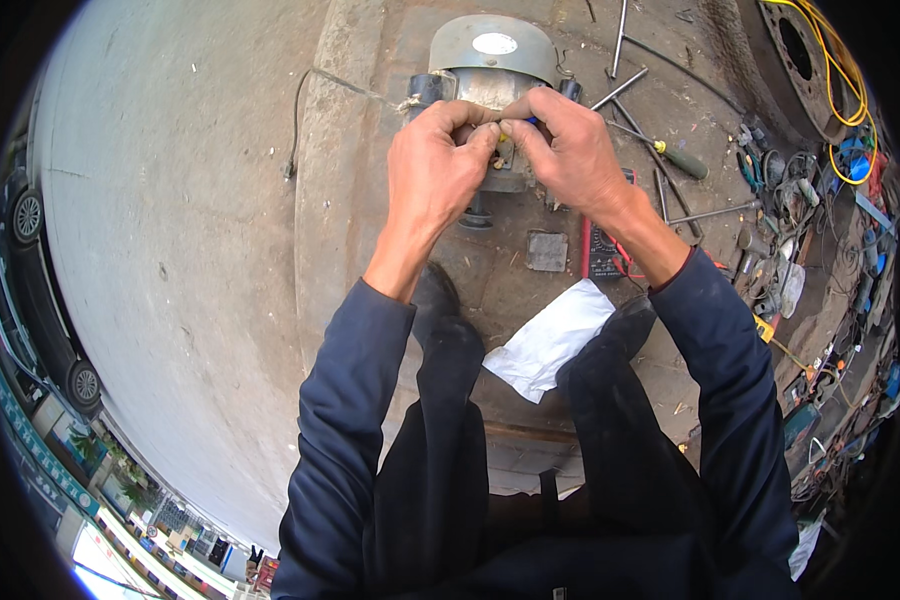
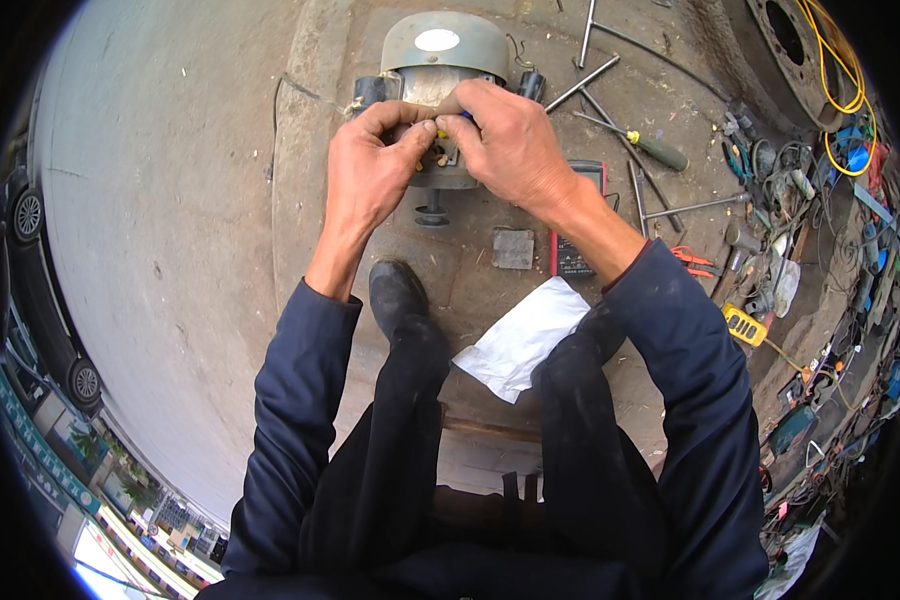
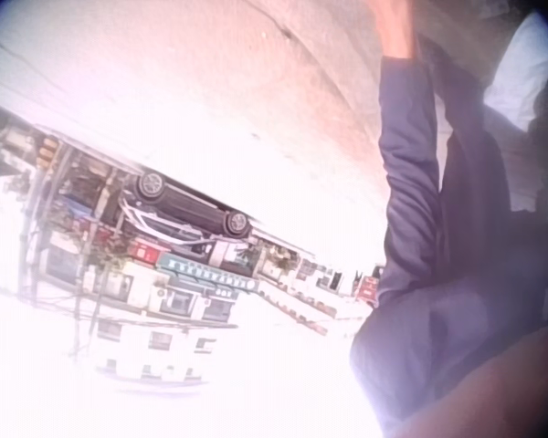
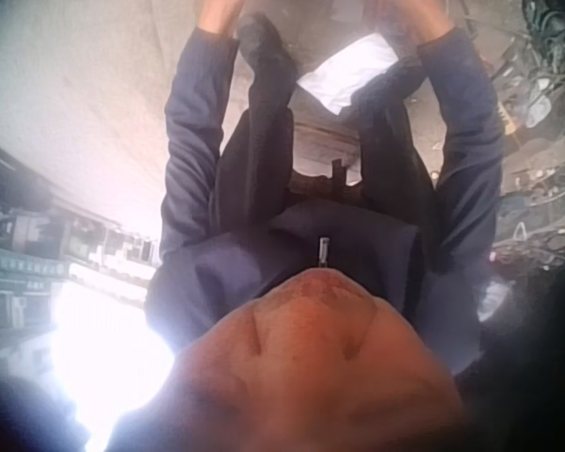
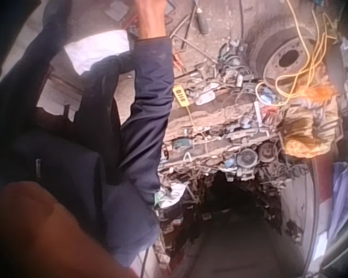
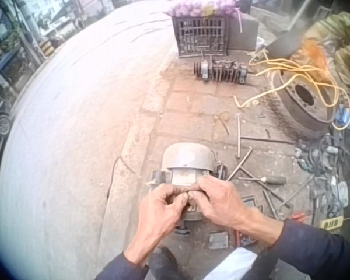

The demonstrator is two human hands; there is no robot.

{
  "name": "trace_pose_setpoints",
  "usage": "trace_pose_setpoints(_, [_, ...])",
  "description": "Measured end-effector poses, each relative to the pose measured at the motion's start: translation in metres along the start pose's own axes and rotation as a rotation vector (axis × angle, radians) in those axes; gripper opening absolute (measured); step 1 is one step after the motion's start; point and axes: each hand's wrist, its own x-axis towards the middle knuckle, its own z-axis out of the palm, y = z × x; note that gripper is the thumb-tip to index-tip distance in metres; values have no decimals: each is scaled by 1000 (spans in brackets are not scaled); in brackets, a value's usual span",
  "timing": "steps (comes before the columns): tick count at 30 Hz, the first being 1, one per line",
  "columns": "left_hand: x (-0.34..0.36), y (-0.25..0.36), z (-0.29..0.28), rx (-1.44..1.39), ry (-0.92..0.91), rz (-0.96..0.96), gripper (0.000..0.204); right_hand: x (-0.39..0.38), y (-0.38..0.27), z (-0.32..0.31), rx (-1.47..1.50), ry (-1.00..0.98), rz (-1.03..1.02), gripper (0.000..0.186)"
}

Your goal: The person searches through a cluttered workshop, retrieves a small electrical motor, and works on its wiring. They strip and twist wires, connect them to terminals, and use a multimeter to test the connections.

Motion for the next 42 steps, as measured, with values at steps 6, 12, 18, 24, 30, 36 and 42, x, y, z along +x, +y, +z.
trace_pose_setpoints(6, [4,-4,-1,-246,-68,-66,16,1,6,-5,180,-73,196,19])
trace_pose_setpoints(12, [6,-9,-2,-296,-97,-71,15,7,18,-8,358,-221,412,28])
trace_pose_setpoints(18, [9,-12,-1,-241,-80,-24,16,12,20,-15,451,-342,489,34])
trace_pose_setpoints(24, [8,-9,-8,-165,-112,-6,17,14,22,-11,533,-386,598,31])
trace_pose_setpoints(30, [2,-5,-2,-97,-34,25,18,14,20,-12,636,-389,662,25])
trace_pose_setpoints(36, [3,-6,0,-68,-22,63,17,21,16,-14,875,-396,926,19])
trace_pose_setpoints(42, [5,-9,-2,64,-52,110,17,26,11,-18,883,-400,1029,19])
